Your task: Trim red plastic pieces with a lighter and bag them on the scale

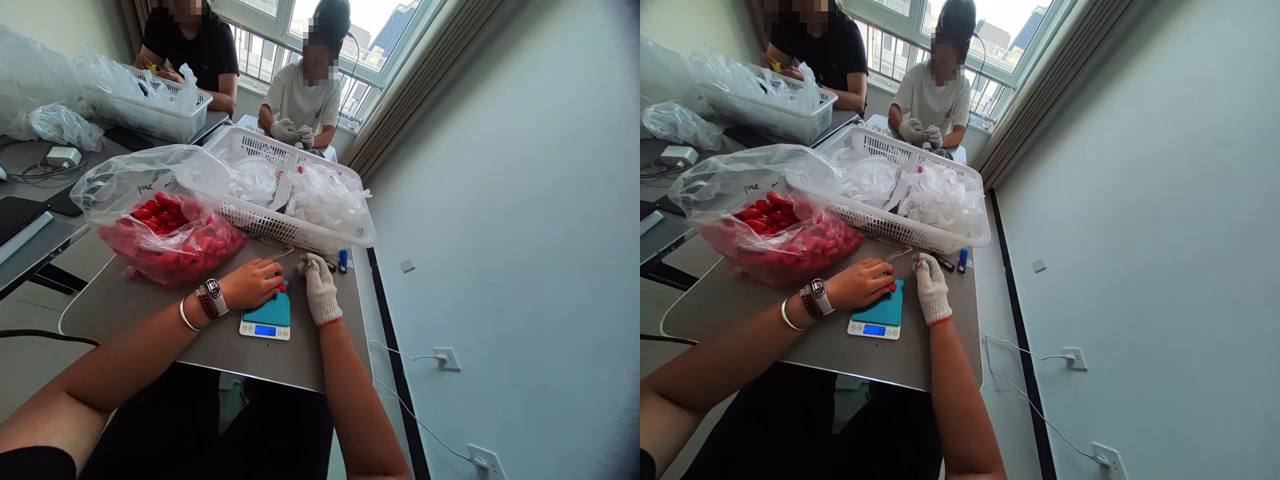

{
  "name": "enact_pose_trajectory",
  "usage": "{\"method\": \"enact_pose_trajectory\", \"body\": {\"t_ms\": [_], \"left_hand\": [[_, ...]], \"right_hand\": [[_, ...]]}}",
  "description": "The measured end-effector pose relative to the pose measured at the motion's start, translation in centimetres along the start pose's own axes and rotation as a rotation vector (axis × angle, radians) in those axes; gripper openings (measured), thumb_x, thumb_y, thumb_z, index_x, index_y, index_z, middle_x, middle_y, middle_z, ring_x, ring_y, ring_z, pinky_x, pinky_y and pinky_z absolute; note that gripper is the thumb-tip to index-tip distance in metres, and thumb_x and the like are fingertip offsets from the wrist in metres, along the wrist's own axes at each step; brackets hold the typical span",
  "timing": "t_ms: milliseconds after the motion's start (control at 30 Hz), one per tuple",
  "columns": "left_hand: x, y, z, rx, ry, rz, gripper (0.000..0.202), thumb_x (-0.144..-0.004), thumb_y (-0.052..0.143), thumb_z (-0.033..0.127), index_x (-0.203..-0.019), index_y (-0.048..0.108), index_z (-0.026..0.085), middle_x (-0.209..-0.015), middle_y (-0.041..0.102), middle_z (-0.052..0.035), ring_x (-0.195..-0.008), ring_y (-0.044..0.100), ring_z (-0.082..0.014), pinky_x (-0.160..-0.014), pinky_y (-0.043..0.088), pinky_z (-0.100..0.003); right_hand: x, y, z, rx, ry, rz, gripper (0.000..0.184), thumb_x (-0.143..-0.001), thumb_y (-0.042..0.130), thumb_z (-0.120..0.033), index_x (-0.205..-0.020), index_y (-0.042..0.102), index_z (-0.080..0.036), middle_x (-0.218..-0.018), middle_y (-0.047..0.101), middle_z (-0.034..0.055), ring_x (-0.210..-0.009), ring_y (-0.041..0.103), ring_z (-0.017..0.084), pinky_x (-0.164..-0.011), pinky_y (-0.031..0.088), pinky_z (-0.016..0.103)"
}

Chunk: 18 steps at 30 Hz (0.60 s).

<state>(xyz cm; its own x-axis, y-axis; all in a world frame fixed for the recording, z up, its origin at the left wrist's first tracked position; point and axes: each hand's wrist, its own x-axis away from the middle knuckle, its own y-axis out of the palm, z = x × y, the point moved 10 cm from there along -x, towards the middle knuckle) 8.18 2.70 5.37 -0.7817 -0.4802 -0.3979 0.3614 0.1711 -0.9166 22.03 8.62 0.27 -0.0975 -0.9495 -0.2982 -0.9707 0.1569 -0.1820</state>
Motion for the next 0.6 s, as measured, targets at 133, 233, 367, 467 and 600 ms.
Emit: {"method": "enact_pose_trajectory", "body": {"t_ms": [133, 233, 367, 467, 600], "left_hand": [[-0.1, 0.1, -0.1, -0.001, -0.011, -0.001, 0.020, -0.097, 0.044, 0.025, -0.098, 0.060, 0.013, -0.108, 0.060, -0.0130, -0.098, 0.056, -0.0253, -0.084, 0.047, -0.039], [-0.1, 0.2, -0.2, 0.021, -0.022, 0.003, 0.021, -0.097, 0.043, 0.025, -0.095, 0.059, 0.014, -0.106, 0.060, -0.0127, -0.097, 0.057, -0.0251, -0.085, 0.047, -0.039], [-0.1, 0.1, -0.6, 0.058, -0.058, 0.013, 0.021, -0.096, 0.047, 0.031, -0.094, 0.058, 0.012, -0.101, 0.060, -0.0128, -0.095, 0.056, -0.0265, -0.086, 0.047, -0.040], [-0.1, 0.1, -0.6, 0.085, -0.061, 0.022, 0.021, -0.097, 0.043, 0.029, -0.094, 0.058, 0.014, -0.100, 0.060, -0.0117, -0.094, 0.056, -0.0255, -0.085, 0.047, -0.040], [-0.1, -0.1, -0.4, 0.125, -0.052, 0.047, 0.019, -0.097, 0.044, 0.027, -0.095, 0.058, 0.014, -0.100, 0.060, -0.0115, -0.095, 0.056, -0.0253, -0.085, 0.046, -0.040]], "right_hand": [[0.0, -0.1, 0.5, -0.076, 0.027, 0.008, 0.049, -0.088, 0.033, -0.062, -0.089, 0.058, -0.019, -0.082, 0.062, 0.0043, -0.071, 0.058, 0.016, -0.069, 0.050, 0.031], [0.1, -0.6, 0.3, -0.044, 0.051, 0.047, 0.046, -0.090, 0.034, -0.058, -0.082, 0.058, -0.019, -0.075, 0.060, 0.0021, -0.070, 0.055, 0.016, -0.068, 0.047, 0.029], [0.2, -0.7, -0.6, 0.049, 0.048, 0.060, 0.042, -0.091, 0.035, -0.050, -0.075, 0.058, -0.019, -0.074, 0.057, 0.0009, -0.071, 0.052, 0.015, -0.070, 0.044, 0.027], [0.2, -0.7, -0.5, 0.034, 0.078, 0.074, 0.042, -0.091, 0.034, -0.049, -0.077, 0.059, -0.019, -0.074, 0.058, 0.0010, -0.069, 0.052, 0.014, -0.066, 0.043, 0.026], [0.2, -0.8, 0.6, -0.080, 0.139, 0.109, 0.050, -0.091, 0.032, -0.058, -0.087, 0.062, -0.018, -0.071, 0.059, 0.0009, -0.056, 0.047, 0.012, -0.055, 0.039, 0.024]]}}
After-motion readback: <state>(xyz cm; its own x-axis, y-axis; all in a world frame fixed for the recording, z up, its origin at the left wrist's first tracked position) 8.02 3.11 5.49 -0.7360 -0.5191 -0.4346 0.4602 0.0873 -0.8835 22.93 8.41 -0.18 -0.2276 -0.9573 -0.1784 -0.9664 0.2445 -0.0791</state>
